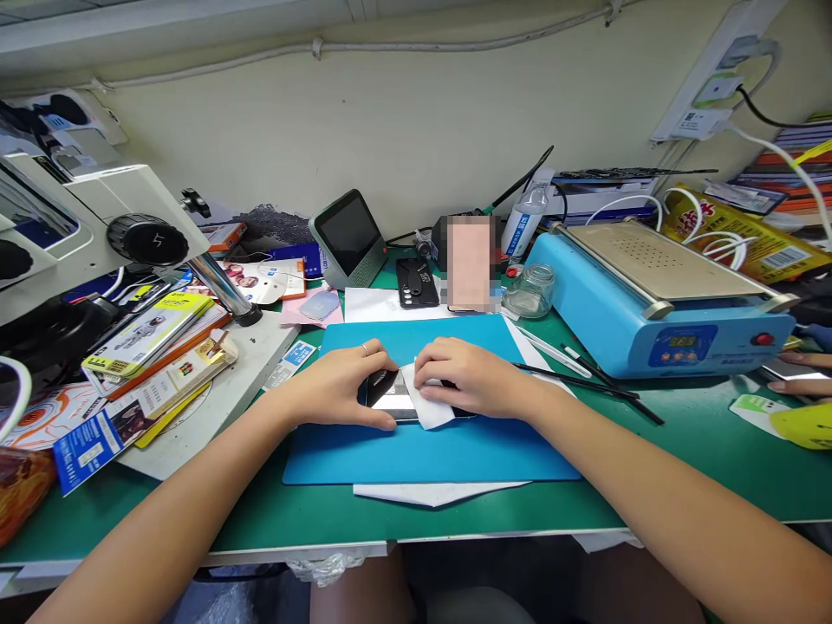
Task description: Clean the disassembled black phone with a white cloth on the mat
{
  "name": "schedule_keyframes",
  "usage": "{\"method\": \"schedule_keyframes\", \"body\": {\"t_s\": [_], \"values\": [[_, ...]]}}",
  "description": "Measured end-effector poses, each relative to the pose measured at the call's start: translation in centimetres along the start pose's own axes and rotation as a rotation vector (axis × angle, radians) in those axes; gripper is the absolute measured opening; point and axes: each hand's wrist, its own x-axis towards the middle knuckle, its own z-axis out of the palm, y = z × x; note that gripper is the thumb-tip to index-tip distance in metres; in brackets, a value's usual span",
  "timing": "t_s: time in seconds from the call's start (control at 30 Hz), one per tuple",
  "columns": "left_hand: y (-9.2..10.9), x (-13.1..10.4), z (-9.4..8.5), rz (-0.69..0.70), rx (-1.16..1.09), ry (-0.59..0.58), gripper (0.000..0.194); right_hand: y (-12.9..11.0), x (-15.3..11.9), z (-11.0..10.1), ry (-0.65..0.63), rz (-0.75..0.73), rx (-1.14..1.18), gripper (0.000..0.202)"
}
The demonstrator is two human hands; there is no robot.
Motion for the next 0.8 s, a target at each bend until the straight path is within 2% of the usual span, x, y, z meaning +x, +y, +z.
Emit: {"method": "schedule_keyframes", "body": {"t_s": [0.17,0.3,0.47,0.6,0.73,0.8], "values": [[0.07,-0.05,-0.04,-0.006,0.000,-0.003,0.065,-0.21,0.05,0.19,-0.013,-0.051,0.030,0.013],[0.13,-0.06,-0.12,-0.003,0.002,-0.002,0.065,0.02,-0.12,0.06,0.010,0.015,0.007,0.012],[0.03,-0.05,-0.05,-0.006,0.007,-0.001,0.066,-0.30,-0.12,0.02,-0.027,-0.059,0.025,0.013],[0.02,-0.02,-0.01,-0.003,0.001,0.000,0.066,-0.18,-0.20,0.04,0.009,0.001,-0.016,0.014],[0.15,-0.02,-0.12,-0.006,0.002,-0.005,0.066,0.00,-0.16,0.16,-0.017,-0.065,-0.006,0.015],[0.20,-0.03,-0.17,-0.008,0.001,-0.004,0.066,0.10,-0.15,0.16,-0.021,-0.043,0.002,0.014]]}}
